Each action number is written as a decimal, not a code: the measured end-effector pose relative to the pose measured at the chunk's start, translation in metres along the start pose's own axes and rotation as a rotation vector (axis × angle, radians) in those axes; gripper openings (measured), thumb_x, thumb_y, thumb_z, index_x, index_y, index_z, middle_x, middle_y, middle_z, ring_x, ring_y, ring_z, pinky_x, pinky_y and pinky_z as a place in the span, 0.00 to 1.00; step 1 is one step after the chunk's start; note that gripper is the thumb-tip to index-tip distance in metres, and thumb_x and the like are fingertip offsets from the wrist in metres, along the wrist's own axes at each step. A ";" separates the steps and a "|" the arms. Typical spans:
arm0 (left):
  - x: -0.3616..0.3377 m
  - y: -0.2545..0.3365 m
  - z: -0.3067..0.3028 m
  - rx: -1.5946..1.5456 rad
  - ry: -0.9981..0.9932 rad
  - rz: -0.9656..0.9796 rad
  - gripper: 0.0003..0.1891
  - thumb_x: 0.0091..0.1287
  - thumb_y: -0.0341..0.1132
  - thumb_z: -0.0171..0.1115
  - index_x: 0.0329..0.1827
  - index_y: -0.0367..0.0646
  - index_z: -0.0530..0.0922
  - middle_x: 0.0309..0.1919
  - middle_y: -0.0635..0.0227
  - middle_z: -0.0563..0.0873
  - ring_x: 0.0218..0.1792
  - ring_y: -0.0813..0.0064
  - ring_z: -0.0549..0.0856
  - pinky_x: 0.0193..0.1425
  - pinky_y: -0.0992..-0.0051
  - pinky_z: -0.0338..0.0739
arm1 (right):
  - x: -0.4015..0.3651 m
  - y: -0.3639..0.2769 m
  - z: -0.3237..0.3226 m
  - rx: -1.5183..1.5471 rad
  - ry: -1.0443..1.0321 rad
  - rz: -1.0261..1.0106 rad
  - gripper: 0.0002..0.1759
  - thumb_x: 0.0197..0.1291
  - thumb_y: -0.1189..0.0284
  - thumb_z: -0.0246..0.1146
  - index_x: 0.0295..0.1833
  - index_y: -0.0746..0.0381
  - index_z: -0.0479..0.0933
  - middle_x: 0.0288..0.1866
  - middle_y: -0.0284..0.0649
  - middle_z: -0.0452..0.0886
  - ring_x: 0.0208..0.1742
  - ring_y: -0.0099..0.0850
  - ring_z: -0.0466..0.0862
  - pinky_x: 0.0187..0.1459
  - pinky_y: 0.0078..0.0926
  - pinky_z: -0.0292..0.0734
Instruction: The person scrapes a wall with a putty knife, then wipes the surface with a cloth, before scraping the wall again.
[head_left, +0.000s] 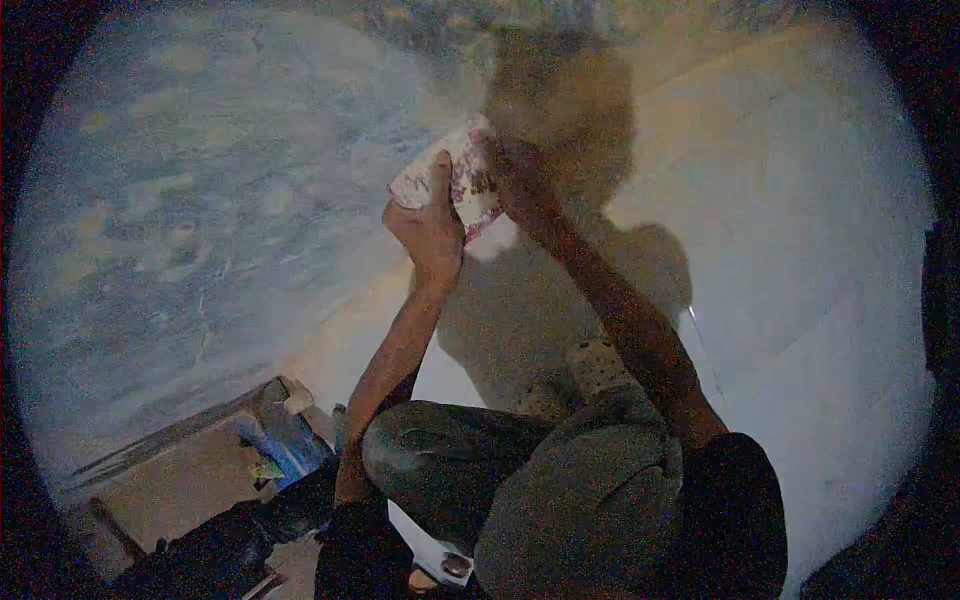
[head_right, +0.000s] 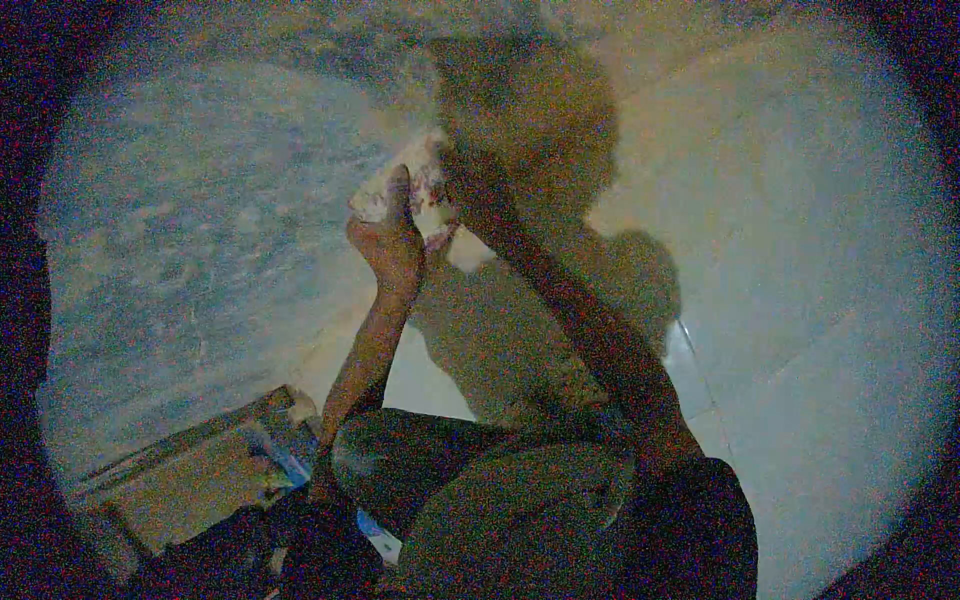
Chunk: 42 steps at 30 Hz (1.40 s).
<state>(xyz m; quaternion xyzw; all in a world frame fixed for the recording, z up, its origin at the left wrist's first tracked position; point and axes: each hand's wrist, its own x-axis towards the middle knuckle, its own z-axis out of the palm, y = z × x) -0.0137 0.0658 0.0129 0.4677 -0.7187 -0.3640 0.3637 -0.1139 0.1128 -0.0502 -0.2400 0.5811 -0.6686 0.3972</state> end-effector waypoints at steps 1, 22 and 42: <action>0.003 0.001 0.002 -0.104 0.003 0.010 0.11 0.63 0.32 0.64 0.26 0.32 0.78 0.23 0.73 0.81 0.23 0.83 0.72 0.28 0.75 0.69 | 0.000 -0.007 -0.001 -0.060 -0.037 0.010 0.21 0.67 0.57 0.54 0.33 0.65 0.76 0.22 0.40 0.75 0.22 0.27 0.76 0.27 0.33 0.73; -0.001 0.040 0.011 -0.124 0.050 0.066 0.12 0.63 0.35 0.65 0.29 0.31 0.80 0.25 0.69 0.83 0.26 0.81 0.77 0.33 0.76 0.73 | 0.001 -0.040 -0.026 -0.102 -0.174 -0.170 0.22 0.67 0.57 0.52 0.48 0.67 0.75 0.27 0.45 0.76 0.27 0.32 0.76 0.33 0.35 0.72; 0.020 0.016 0.023 -0.063 0.039 -0.011 0.14 0.64 0.34 0.64 0.22 0.37 0.76 0.17 0.77 0.76 0.19 0.85 0.69 0.21 0.77 0.62 | 0.030 -0.009 -0.003 0.064 0.047 -0.158 0.23 0.67 0.56 0.51 0.37 0.67 0.75 0.22 0.40 0.75 0.25 0.28 0.75 0.32 0.31 0.71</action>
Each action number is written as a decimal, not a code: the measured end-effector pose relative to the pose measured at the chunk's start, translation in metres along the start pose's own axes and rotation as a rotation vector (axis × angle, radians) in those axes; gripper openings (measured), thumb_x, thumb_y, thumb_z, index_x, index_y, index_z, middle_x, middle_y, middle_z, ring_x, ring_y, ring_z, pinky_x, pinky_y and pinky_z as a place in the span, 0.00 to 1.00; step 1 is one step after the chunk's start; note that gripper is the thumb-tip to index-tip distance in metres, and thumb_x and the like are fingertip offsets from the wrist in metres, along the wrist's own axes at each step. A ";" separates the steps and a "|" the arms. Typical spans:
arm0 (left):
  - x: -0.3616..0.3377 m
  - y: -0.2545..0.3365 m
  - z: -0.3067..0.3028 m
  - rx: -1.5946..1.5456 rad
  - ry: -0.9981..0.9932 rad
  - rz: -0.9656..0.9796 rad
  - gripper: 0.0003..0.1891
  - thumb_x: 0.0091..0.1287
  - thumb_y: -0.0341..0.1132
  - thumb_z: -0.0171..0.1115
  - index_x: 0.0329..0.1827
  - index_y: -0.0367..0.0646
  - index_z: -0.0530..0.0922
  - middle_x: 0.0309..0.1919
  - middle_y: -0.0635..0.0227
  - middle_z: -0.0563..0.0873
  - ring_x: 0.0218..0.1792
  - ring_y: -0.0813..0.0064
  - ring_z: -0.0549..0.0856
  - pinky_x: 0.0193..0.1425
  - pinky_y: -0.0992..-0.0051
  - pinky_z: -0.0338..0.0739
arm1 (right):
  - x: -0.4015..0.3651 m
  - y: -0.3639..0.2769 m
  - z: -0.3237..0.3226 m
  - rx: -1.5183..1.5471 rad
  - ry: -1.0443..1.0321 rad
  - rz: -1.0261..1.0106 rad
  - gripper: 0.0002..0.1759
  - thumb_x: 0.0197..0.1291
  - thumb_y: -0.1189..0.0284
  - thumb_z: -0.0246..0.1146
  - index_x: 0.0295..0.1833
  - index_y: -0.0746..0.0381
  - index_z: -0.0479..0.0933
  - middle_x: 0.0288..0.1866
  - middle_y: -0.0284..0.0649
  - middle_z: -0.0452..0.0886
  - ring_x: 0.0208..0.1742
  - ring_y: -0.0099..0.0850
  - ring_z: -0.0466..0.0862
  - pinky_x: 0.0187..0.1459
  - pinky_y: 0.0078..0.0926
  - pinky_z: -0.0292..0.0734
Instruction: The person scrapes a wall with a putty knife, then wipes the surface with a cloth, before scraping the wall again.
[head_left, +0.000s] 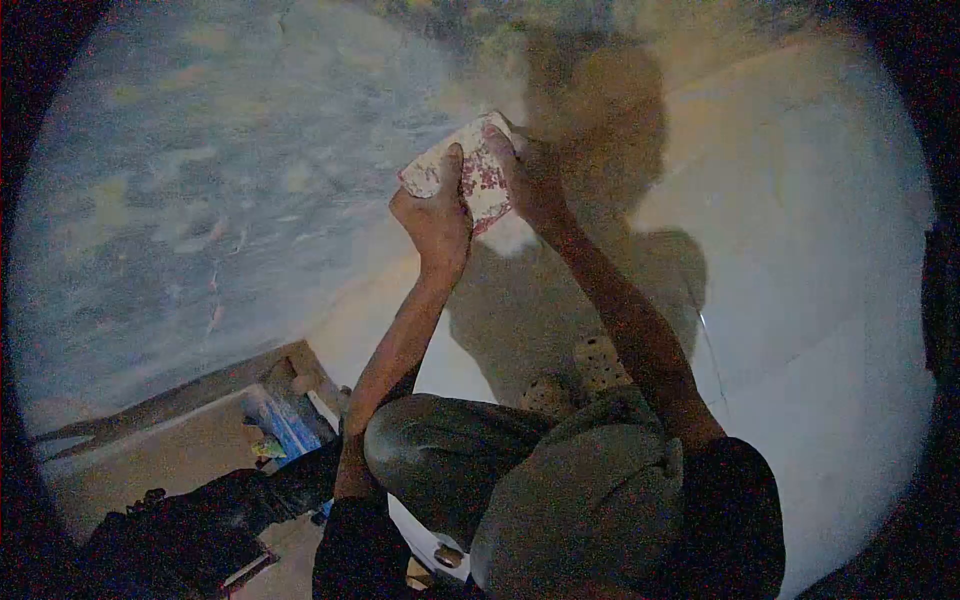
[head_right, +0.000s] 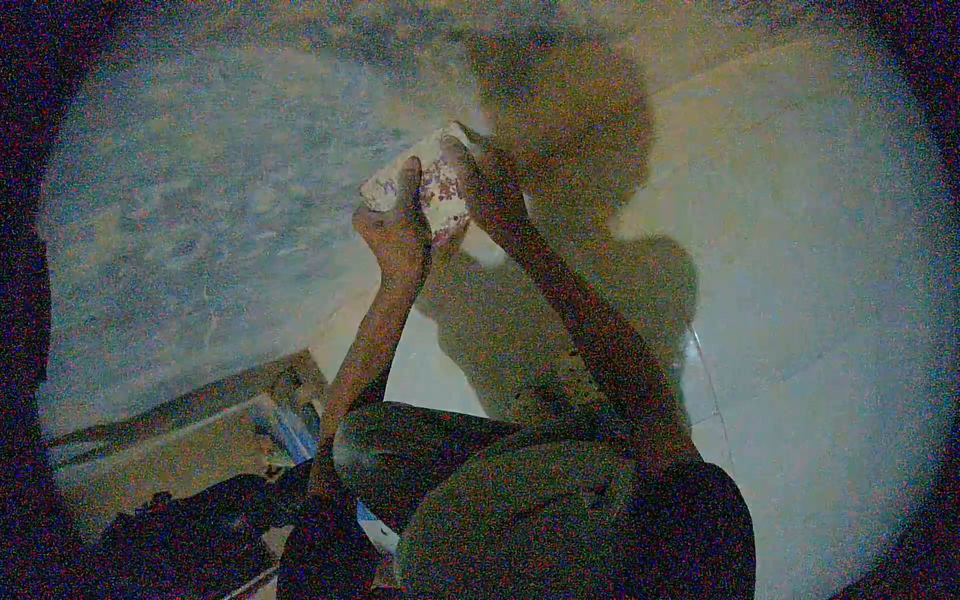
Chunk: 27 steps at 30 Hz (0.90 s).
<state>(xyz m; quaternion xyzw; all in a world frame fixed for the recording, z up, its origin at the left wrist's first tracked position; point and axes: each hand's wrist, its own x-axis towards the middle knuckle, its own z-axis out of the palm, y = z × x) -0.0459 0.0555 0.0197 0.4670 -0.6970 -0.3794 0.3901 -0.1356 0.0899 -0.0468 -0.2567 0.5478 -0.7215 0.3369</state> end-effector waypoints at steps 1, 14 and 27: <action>0.000 0.001 -0.001 -0.001 -0.024 -0.002 0.14 0.64 0.34 0.64 0.22 0.37 0.76 0.17 0.77 0.76 0.19 0.85 0.70 0.22 0.77 0.63 | -0.001 0.001 0.001 0.005 -0.003 0.005 0.23 0.67 0.56 0.51 0.37 0.67 0.75 0.22 0.40 0.75 0.25 0.28 0.75 0.32 0.31 0.71; -0.005 0.021 -0.003 0.048 -0.025 0.154 0.14 0.63 0.35 0.64 0.26 0.31 0.78 0.21 0.71 0.81 0.22 0.82 0.73 0.26 0.76 0.68 | -0.002 0.020 0.003 -0.337 0.145 -0.218 0.23 0.66 0.58 0.53 0.52 0.69 0.75 0.41 0.51 0.81 0.42 0.38 0.81 0.45 0.34 0.75; -0.001 0.015 -0.008 0.092 -0.072 0.032 0.11 0.63 0.32 0.64 0.26 0.33 0.79 0.19 0.75 0.78 0.21 0.85 0.72 0.24 0.76 0.68 | 0.003 0.014 0.001 -0.175 0.022 0.006 0.23 0.67 0.59 0.52 0.58 0.64 0.74 0.27 0.46 0.79 0.24 0.35 0.77 0.31 0.36 0.73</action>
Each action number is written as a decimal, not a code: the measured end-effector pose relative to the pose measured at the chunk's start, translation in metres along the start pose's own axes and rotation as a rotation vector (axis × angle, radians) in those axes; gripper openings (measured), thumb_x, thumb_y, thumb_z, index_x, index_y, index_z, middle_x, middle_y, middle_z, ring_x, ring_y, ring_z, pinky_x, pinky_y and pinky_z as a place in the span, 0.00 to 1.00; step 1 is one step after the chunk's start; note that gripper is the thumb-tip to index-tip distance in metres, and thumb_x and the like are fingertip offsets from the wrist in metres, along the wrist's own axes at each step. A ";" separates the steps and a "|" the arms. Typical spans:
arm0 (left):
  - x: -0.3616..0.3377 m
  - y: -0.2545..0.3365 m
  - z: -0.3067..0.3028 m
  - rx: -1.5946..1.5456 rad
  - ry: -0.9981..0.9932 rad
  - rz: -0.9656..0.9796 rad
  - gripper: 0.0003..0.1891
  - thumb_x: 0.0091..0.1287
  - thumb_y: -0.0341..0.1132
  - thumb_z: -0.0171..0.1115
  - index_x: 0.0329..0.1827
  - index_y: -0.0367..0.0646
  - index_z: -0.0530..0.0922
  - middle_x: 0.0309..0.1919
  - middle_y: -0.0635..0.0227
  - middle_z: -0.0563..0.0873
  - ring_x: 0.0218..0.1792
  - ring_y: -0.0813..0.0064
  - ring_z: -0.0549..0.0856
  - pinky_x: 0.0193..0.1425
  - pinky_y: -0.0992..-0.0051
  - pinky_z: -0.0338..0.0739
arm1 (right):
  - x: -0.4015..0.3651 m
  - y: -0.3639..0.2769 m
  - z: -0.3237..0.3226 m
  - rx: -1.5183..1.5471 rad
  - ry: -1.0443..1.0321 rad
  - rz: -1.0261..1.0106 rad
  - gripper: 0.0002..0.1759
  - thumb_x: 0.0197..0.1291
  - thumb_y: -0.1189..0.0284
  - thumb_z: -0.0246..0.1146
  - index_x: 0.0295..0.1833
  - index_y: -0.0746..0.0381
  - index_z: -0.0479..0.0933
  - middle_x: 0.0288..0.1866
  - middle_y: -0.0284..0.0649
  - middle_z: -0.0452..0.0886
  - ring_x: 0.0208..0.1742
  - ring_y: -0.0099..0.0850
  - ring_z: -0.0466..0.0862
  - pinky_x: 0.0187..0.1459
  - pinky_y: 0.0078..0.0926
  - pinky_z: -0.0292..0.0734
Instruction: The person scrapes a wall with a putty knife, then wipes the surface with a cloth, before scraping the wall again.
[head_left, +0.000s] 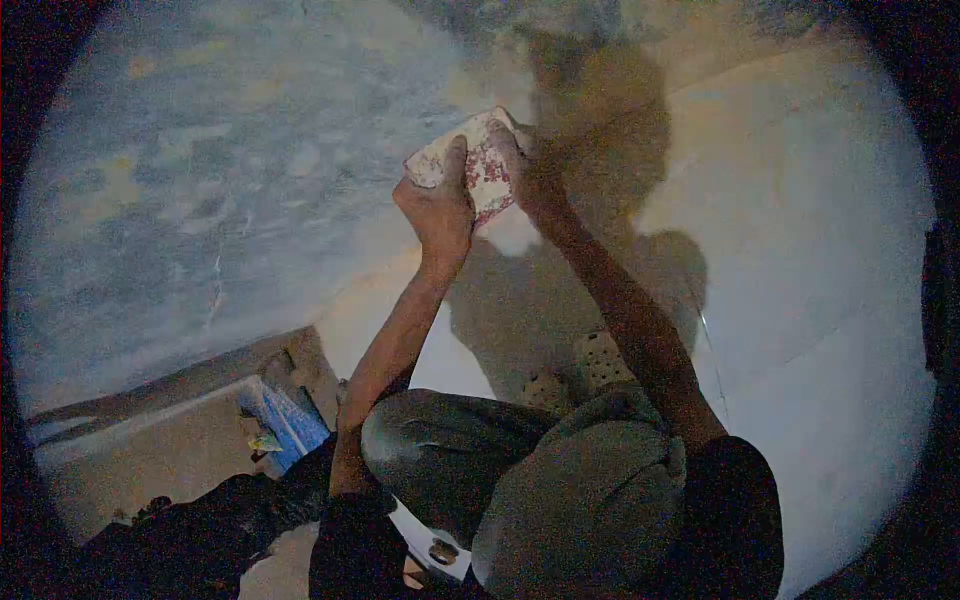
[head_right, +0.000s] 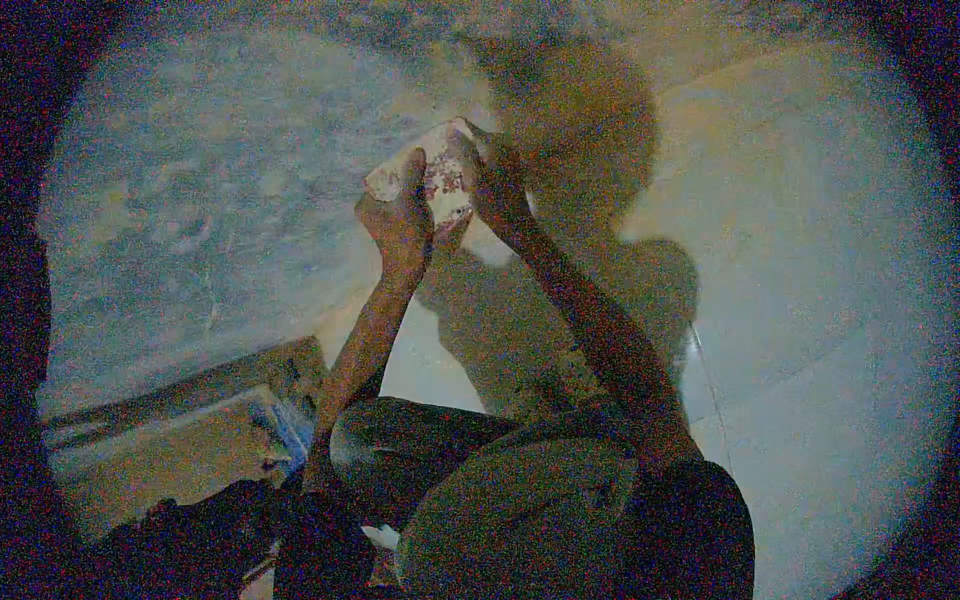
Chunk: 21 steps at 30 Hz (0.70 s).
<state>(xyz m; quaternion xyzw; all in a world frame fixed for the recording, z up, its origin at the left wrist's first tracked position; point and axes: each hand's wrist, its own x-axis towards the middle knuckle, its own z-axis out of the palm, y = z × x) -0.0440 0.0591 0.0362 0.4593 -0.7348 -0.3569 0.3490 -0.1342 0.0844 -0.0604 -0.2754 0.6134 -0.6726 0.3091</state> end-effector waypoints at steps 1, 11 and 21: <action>0.000 0.002 0.001 -0.001 0.016 0.014 0.11 0.63 0.32 0.64 0.25 0.34 0.79 0.18 0.75 0.78 0.21 0.85 0.72 0.24 0.76 0.68 | -0.001 -0.004 0.000 0.004 -0.006 -0.001 0.23 0.67 0.59 0.52 0.58 0.64 0.74 0.27 0.46 0.79 0.24 0.35 0.77 0.31 0.36 0.73; 0.031 0.055 0.013 -0.126 -0.006 0.213 0.13 0.62 0.35 0.66 0.24 0.34 0.78 0.20 0.72 0.81 0.21 0.83 0.75 0.26 0.74 0.70 | 0.021 -0.079 -0.032 0.032 0.071 -0.096 0.19 0.68 0.61 0.52 0.52 0.64 0.76 0.32 0.40 0.80 0.29 0.27 0.78 0.33 0.31 0.74; -0.030 -0.137 0.013 -0.347 -0.174 -0.403 0.14 0.68 0.38 0.58 0.41 0.32 0.80 0.31 0.68 0.84 0.25 0.78 0.80 0.27 0.75 0.73 | -0.047 0.052 0.005 -0.149 0.197 0.159 0.19 0.66 0.61 0.54 0.48 0.66 0.78 0.33 0.37 0.81 0.32 0.23 0.78 0.36 0.30 0.77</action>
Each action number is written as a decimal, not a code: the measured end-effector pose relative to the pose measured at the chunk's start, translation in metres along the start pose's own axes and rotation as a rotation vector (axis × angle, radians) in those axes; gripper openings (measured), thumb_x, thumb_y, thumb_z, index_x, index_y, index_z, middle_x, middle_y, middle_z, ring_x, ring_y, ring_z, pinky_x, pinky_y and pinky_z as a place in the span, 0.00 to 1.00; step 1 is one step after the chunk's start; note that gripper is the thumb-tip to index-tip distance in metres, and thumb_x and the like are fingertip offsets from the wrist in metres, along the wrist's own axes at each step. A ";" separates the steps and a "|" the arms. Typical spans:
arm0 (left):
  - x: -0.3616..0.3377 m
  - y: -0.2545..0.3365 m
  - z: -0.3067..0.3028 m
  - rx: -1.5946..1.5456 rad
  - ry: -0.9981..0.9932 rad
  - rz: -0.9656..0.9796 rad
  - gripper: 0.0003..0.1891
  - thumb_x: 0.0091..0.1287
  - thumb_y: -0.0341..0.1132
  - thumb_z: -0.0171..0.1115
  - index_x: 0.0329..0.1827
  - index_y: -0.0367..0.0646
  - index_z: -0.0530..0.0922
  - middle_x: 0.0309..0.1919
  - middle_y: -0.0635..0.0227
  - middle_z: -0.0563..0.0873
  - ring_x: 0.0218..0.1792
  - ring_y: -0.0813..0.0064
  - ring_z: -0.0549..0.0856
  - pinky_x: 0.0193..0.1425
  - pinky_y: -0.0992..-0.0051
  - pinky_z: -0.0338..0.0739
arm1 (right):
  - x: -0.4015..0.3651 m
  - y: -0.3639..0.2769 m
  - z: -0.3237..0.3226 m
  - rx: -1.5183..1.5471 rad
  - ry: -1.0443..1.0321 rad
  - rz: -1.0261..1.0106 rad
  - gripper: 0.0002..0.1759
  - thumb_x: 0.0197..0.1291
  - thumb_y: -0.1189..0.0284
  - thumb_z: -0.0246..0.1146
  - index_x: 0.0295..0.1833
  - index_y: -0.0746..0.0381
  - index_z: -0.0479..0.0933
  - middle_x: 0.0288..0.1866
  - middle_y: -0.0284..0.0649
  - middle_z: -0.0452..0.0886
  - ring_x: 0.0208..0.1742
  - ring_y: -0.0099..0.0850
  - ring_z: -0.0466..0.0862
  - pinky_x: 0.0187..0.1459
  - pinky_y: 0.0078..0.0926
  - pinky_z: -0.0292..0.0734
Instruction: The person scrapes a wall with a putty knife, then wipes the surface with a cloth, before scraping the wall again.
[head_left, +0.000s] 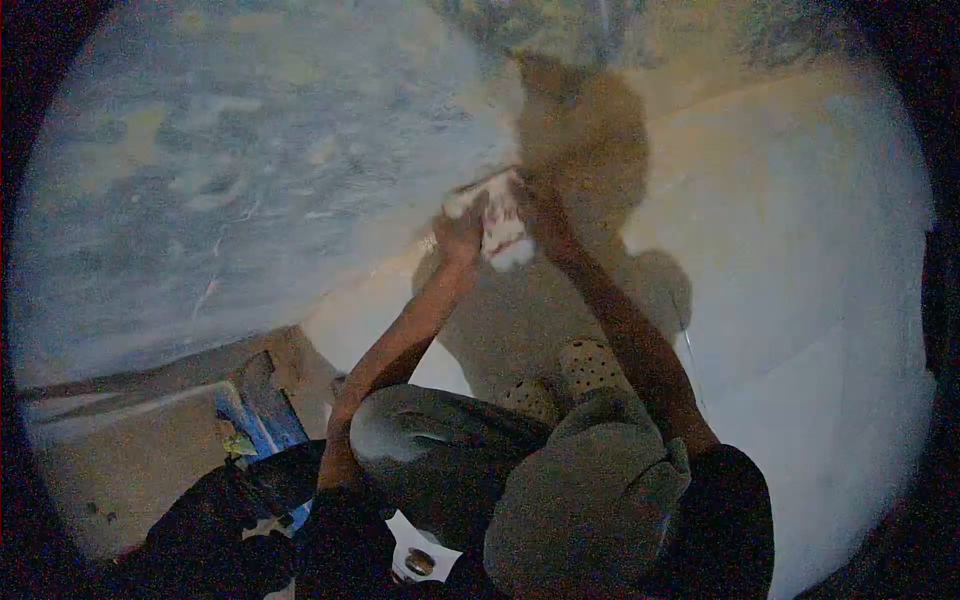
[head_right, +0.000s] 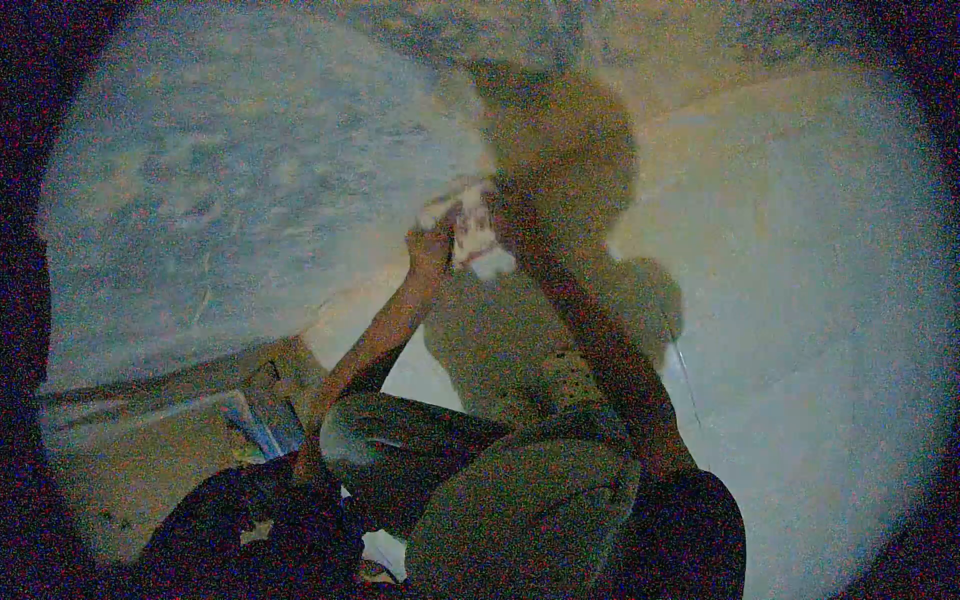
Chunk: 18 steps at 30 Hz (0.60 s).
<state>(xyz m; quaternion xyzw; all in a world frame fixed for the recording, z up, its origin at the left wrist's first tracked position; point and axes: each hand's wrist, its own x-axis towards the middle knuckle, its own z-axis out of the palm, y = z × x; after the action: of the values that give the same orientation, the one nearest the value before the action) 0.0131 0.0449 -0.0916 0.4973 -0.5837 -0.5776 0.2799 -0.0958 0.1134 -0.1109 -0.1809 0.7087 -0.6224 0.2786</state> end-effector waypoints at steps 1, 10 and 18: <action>-0.011 0.000 -0.009 -0.003 0.008 0.009 0.14 0.68 0.38 0.58 0.41 0.32 0.80 0.31 0.68 0.84 0.25 0.78 0.80 0.27 0.75 0.73 | -0.007 0.017 -0.002 0.050 -0.111 0.075 0.19 0.66 0.60 0.54 0.48 0.66 0.78 0.33 0.37 0.81 0.31 0.24 0.78 0.35 0.30 0.76; -0.067 0.026 -0.039 -0.156 -0.367 -0.225 0.16 0.65 0.36 0.61 0.49 0.33 0.77 0.43 0.61 0.84 0.38 0.74 0.84 0.34 0.75 0.83 | -0.058 0.034 -0.036 0.437 -0.441 0.643 0.25 0.66 0.50 0.51 0.53 0.60 0.74 0.36 0.31 0.79 0.27 0.24 0.75 0.27 0.20 0.70; -0.109 0.124 0.044 0.529 -0.137 0.043 0.12 0.66 0.37 0.60 0.37 0.33 0.78 0.27 0.62 0.85 0.25 0.76 0.84 0.24 0.73 0.82 | -0.049 -0.012 -0.050 0.710 -0.521 0.338 0.23 0.65 0.46 0.51 0.48 0.53 0.72 0.29 0.25 0.74 0.19 0.14 0.66 0.17 0.15 0.59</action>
<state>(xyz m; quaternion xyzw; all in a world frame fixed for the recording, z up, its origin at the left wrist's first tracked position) -0.0202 0.1413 0.0455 0.5005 -0.7421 -0.4314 0.1126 -0.0901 0.1801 -0.0873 -0.1066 0.3782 -0.7061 0.5891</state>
